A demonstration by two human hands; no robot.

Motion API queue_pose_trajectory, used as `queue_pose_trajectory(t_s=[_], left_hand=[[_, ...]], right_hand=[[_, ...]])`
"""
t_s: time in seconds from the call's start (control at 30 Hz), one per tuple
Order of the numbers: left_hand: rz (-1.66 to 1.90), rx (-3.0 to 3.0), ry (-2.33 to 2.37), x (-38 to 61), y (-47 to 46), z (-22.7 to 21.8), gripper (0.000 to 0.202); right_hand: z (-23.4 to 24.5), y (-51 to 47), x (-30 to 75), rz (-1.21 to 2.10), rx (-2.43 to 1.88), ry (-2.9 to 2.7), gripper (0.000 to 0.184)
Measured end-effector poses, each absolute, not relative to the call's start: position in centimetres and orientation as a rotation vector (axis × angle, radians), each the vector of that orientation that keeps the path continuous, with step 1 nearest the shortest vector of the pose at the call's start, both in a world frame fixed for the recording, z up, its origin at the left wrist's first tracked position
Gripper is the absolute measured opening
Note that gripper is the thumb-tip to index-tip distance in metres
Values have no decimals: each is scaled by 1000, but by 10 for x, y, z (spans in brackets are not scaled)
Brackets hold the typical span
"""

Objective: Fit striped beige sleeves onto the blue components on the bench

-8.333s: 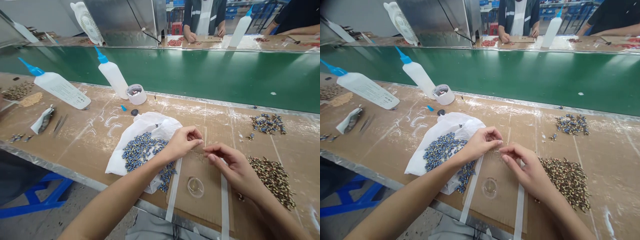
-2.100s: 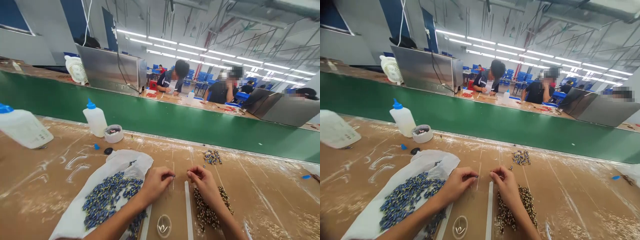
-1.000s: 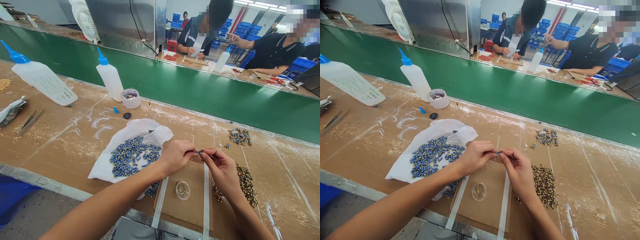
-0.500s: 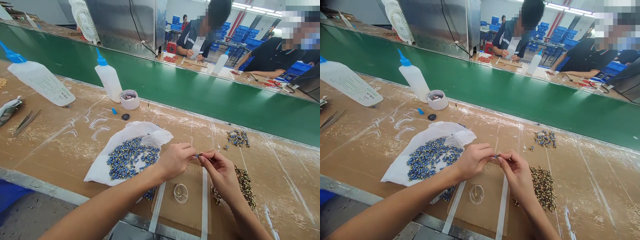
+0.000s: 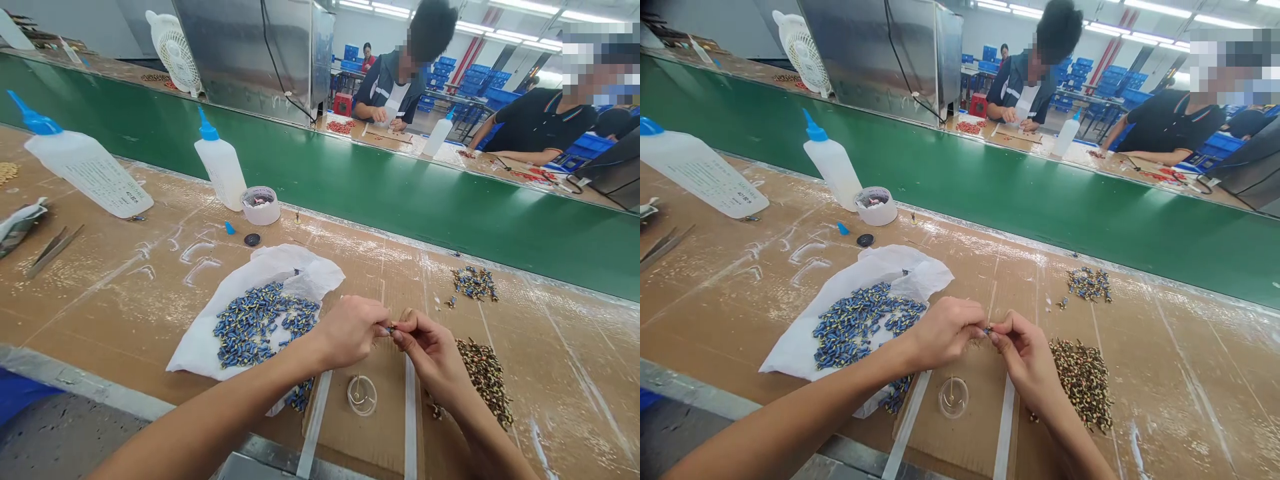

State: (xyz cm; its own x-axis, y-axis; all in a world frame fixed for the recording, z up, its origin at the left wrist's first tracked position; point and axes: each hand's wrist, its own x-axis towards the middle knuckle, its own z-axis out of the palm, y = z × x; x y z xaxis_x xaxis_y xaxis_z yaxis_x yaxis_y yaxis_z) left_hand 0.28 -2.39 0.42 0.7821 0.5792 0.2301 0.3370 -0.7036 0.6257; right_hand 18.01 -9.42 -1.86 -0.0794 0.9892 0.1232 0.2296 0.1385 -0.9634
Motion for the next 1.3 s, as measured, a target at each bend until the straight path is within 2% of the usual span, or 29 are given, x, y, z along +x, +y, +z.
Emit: queue_pose_trajectory(t_s=[0.13,0.37,0.6,0.83,1.3], left_hand=[[504,2237,810,-2,-25,9,16],[485,2051,992,-2,-13,-12,17],[435,2014,999,-1,-11,-3,22],[409,2133,960,-2,-11,-7,29],[418,2261,893,-4,-10,-15,26]], right_hand=[[-23,-94,169,979,-1245,-1445,24],[-47,-73,165,870,-1244,-1363,28],[-46,-68,170,994,-1249,-1211,32],[-45,-69,167,1064,-1217,-1183,27],[-49,-68,170,1140,-1245,-1205,31]])
